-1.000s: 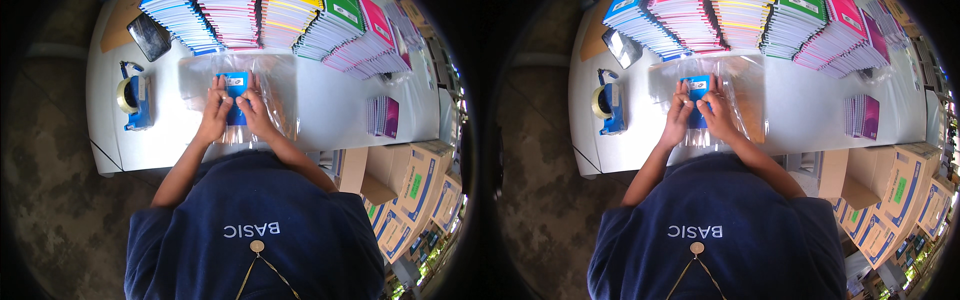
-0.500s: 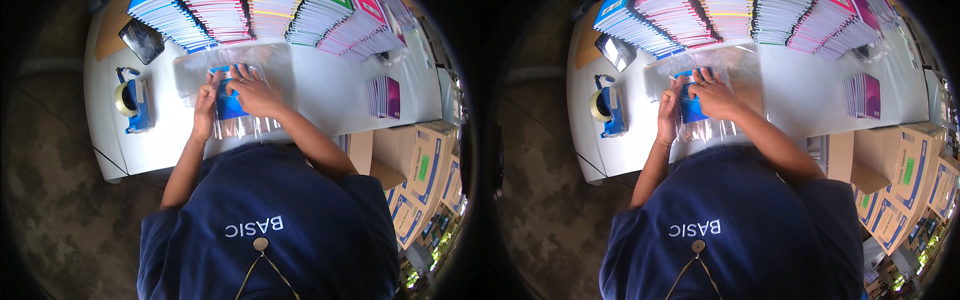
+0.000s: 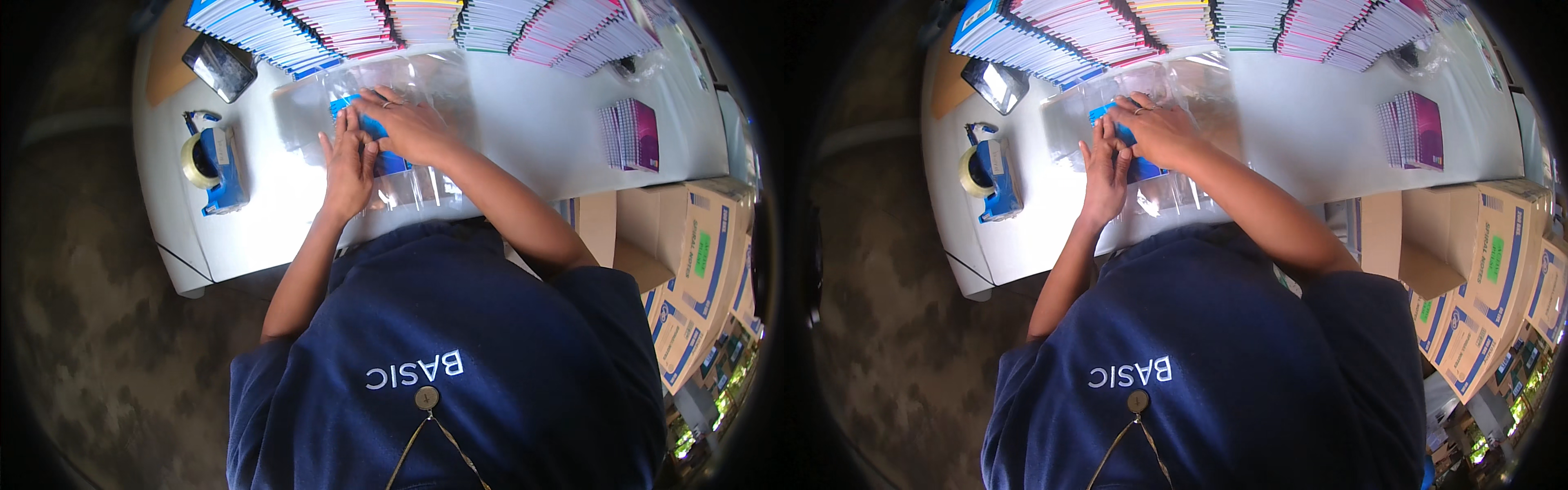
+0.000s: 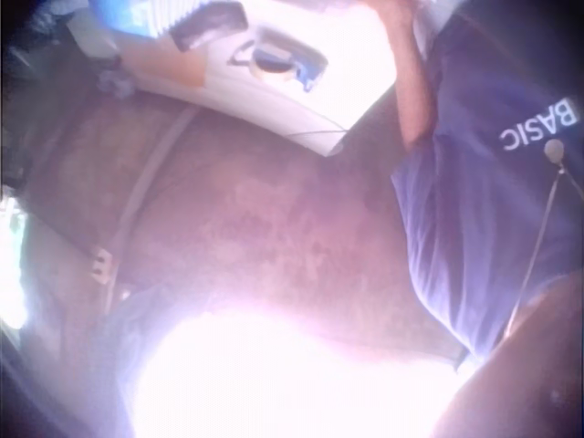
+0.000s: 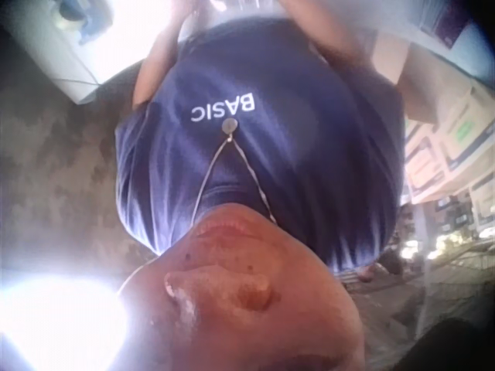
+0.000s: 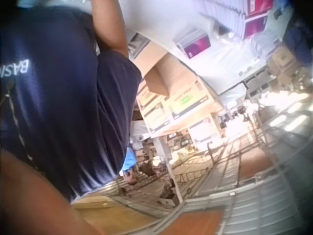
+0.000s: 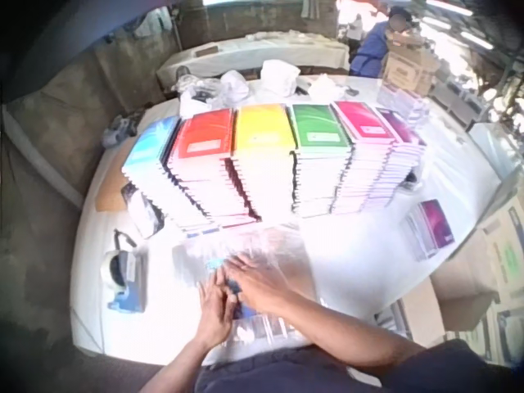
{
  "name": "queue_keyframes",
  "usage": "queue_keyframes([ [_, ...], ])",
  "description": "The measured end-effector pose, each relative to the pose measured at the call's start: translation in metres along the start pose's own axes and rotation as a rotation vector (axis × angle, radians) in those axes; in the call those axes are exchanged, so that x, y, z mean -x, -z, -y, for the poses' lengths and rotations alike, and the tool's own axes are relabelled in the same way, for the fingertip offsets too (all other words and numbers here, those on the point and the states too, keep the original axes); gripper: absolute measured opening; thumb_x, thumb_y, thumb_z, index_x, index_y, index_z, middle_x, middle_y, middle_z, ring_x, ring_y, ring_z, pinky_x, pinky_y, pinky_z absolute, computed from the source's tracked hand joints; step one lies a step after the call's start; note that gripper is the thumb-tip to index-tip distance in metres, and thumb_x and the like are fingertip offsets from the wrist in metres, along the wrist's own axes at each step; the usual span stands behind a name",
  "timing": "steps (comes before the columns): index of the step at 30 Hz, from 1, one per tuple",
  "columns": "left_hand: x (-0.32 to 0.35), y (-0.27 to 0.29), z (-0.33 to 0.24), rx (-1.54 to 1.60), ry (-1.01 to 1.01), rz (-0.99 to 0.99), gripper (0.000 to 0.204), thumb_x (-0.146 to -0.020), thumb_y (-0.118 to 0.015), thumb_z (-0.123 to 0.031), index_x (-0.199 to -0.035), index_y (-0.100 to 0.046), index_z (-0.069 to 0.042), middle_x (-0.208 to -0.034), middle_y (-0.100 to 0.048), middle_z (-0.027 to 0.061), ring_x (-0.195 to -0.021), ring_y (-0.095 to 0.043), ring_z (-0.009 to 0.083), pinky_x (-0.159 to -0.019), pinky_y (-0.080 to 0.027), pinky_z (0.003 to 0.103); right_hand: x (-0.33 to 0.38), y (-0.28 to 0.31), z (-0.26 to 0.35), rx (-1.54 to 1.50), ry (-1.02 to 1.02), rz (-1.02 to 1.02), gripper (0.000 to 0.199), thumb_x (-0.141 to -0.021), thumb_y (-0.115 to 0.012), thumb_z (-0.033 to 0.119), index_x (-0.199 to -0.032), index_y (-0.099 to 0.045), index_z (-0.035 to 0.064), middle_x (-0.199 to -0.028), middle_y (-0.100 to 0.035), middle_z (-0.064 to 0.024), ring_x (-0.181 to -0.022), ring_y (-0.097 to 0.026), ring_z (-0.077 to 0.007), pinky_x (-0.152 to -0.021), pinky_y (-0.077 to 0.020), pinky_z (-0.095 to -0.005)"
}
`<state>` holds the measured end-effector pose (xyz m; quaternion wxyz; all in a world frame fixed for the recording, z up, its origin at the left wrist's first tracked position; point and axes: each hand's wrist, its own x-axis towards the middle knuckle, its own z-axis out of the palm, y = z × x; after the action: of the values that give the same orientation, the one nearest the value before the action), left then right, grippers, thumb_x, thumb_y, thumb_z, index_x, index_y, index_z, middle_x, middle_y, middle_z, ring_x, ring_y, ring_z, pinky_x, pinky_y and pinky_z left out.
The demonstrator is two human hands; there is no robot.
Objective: The person places stacks of colorful small spiral notebooks into clear plastic bags, uses a tape dispenser to seal the bags, and moves the packaged items to the side of the table.
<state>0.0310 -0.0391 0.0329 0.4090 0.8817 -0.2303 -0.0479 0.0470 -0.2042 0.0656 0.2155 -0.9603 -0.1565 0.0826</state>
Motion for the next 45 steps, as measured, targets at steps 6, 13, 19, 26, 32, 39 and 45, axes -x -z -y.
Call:
queue_keyframes([
  [6, 0.000, 0.006, -0.020, -0.223, 0.053, 0.122, 0.076, -0.092, -0.034, -0.055, -0.142, -0.022, 0.001, -0.149, -0.022, 0.0212, -0.141, -0.013, 0.0321, -0.107, 0.004, 0.061, -0.002, 0.007, 0.000, -0.314, -0.091, 0.029, 0.099, -0.073, -0.068, 0.006, -0.148, -0.005, 0.0238, -0.141, -0.037, -0.0198, -0.112, -0.053, -0.0397, -0.093, -0.0453, -0.0422],
  [13, -0.013, 0.005, -0.030, -0.403, -0.147, 0.216, 0.087, -0.088, -0.035, -0.063, -0.144, -0.018, 0.002, -0.147, -0.027, 0.0205, -0.141, -0.015, 0.0308, -0.108, 0.004, 0.061, -0.007, -0.007, -0.015, -0.437, 0.086, -0.152, 0.098, -0.070, -0.063, -0.004, -0.147, -0.009, 0.0241, -0.148, -0.025, -0.0176, -0.120, -0.047, -0.0393, -0.094, -0.0452, -0.0410],
  [19, -0.022, 0.018, -0.033, -0.261, -0.083, 0.362, 0.081, -0.090, -0.029, -0.063, -0.143, -0.024, -0.001, -0.147, -0.028, 0.0174, -0.141, -0.015, 0.0310, -0.110, 0.007, 0.057, -0.008, 0.007, -0.010, -0.338, -0.056, -0.033, 0.098, -0.068, -0.062, -0.005, -0.147, -0.011, 0.0248, -0.154, -0.003, -0.0140, -0.123, -0.043, -0.0400, -0.091, -0.0464, -0.0431],
  [26, -0.009, 0.076, -0.013, 0.144, 0.118, -0.176, 0.052, -0.095, -0.039, -0.041, -0.137, -0.042, -0.011, -0.147, -0.032, 0.0143, -0.139, -0.022, 0.0323, -0.111, -0.001, 0.053, 0.017, -0.004, -0.017, -0.408, 0.036, -0.351, 0.067, -0.081, -0.068, 0.035, -0.138, -0.034, 0.0206, -0.150, 0.003, -0.0275, -0.138, -0.018, -0.0417, -0.107, -0.0278, -0.0469],
  [32, 0.046, 0.024, -0.030, -0.568, -0.078, 0.044, 0.048, -0.086, -0.060, -0.024, -0.132, -0.048, -0.015, -0.146, -0.034, 0.0108, -0.138, -0.024, 0.0309, -0.107, -0.016, 0.060, 0.015, -0.037, -0.006, -0.117, 0.046, -0.303, 0.062, -0.088, -0.057, 0.039, -0.143, -0.034, 0.0234, -0.153, -0.004, -0.0185, -0.141, -0.003, -0.0388, -0.110, -0.0106, -0.0559],
  [39, 0.028, 0.049, -0.021, 0.277, 0.322, -0.177, 0.035, -0.090, -0.053, -0.033, -0.107, -0.065, -0.004, -0.127, -0.051, 0.0223, -0.120, -0.044, 0.0376, -0.105, -0.026, 0.048, 0.005, -0.039, -0.015, -0.719, -0.602, -0.443, 0.077, -0.080, -0.064, 0.044, -0.140, -0.033, 0.0072, -0.138, -0.038, -0.0264, -0.125, -0.038, -0.0433, -0.103, -0.0315, -0.0447],
  [45, -0.004, -0.002, 0.024, 0.336, 0.299, -0.256, 0.051, -0.095, -0.046, -0.036, -0.126, -0.046, 0.004, -0.135, -0.039, 0.0234, -0.127, -0.036, 0.0335, -0.107, -0.025, 0.040, 0.001, -0.036, 0.006, -1.047, -0.508, -0.289, 0.083, -0.078, -0.069, 0.043, -0.130, -0.030, -0.0091, -0.120, -0.050, -0.0240, -0.108, -0.051, -0.0302, -0.094, -0.0400, -0.0364],
])
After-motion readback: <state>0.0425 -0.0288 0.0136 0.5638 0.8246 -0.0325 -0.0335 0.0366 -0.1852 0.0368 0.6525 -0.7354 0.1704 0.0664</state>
